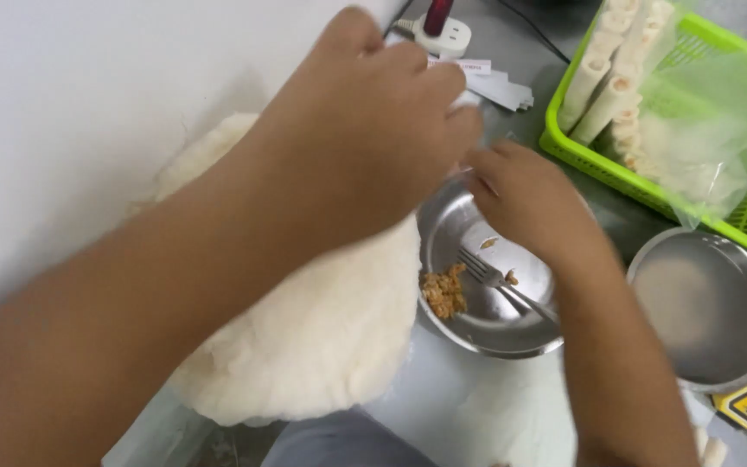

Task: Assembling spring rolls by peeling thin wrappers, adding filling with a fork, and rolling them into cylinders.

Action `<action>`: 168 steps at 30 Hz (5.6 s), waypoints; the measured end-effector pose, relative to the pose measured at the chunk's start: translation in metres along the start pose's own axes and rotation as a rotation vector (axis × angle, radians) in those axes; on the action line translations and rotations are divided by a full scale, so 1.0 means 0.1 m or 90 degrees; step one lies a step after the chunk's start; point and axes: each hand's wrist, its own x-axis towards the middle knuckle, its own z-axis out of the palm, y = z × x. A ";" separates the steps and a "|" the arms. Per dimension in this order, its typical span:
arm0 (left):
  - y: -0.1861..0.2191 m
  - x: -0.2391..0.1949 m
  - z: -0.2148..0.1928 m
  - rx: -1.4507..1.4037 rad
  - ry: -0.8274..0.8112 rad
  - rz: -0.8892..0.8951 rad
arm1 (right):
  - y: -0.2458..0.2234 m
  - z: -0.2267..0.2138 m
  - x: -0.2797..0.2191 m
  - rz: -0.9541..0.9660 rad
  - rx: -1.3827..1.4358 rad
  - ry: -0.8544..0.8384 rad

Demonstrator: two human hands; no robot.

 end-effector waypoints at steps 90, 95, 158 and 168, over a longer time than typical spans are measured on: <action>-0.35 0.33 1.40 -0.162 -0.636 -0.233 | 0.28 0.31 0.27 0.348 0.524 0.201; -0.20 0.49 1.23 -0.106 -0.369 -0.105 | 0.26 0.26 -0.76 0.312 0.515 0.194; 3.95 -1.19 0.18 -0.362 -0.014 -0.051 | -0.60 2.09 -4.09 0.199 -0.067 0.253; 3.85 -1.15 0.38 -0.666 -0.321 -0.141 | -0.41 1.95 -4.02 0.207 0.101 0.204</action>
